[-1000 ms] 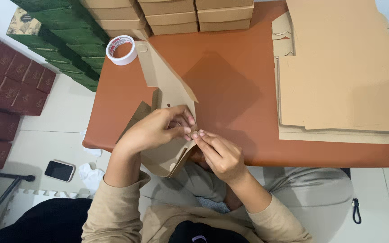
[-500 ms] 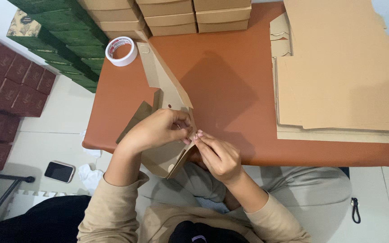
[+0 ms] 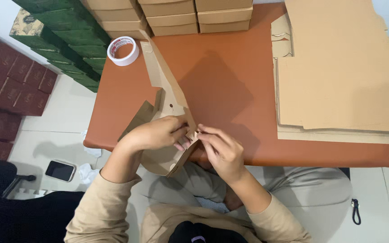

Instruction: The person folds a cardboard box by hand, bending the flaps along pre-scored lines to form the base and sides.

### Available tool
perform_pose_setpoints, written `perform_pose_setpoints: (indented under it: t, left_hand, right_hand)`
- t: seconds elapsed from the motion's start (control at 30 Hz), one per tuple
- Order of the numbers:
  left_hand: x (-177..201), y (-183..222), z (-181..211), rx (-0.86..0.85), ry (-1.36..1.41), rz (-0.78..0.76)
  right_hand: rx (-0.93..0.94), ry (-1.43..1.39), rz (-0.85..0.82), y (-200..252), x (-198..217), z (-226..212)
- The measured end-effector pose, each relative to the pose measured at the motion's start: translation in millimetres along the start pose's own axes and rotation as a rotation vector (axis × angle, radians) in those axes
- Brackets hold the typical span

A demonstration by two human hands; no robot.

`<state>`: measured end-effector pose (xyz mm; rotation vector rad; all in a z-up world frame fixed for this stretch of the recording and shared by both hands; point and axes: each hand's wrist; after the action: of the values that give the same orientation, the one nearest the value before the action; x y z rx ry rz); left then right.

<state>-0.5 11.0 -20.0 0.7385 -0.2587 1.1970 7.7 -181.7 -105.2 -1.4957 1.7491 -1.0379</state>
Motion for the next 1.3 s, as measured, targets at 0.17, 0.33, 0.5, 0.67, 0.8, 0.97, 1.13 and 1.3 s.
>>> perform_pose_setpoints:
  t: [0.17,0.33,0.5,0.67,0.8,0.97,1.13,1.3]
  left_hand:
    - [2,1,11,0.013,0.163,-0.007]
    - [6,10,29,-0.006,0.123,0.017]
    - [7,9,31,-0.042,0.009,0.036]
    - [11,2,22,0.012,-0.009,0.019]
    - [4,-9,10,0.037,0.087,-0.022]
    - [4,-19,0,0.058,0.168,-0.096]
    - [9,-15,9,0.126,0.199,-0.112]
    - [7,-14,5,0.140,0.198,-0.098]
  right_hand:
    - [-0.231,-0.112,-0.085,-5,6,-3]
    - [-0.280,-0.122,-0.080,-9,5,-4]
    - [-0.443,-0.184,-0.197,-14,12,-3]
    - [-0.773,-0.385,-0.268,-9,11,-3]
    - [-0.814,-0.374,-0.264,-7,9,2]
    - [-0.529,-0.259,-0.231,-9,12,4]
    - [-0.207,-0.112,-0.080,7,15,8]
    - [0.304,-0.018,-0.093,-32,21,-19]
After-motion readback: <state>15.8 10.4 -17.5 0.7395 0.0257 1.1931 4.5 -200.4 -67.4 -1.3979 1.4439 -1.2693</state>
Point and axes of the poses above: each hand's wrist, its own y-axis away from the middle knuckle, its own x-axis out of the back of the hand, z = x × y, and after that the axes turned 12 degrees about z, right-handed
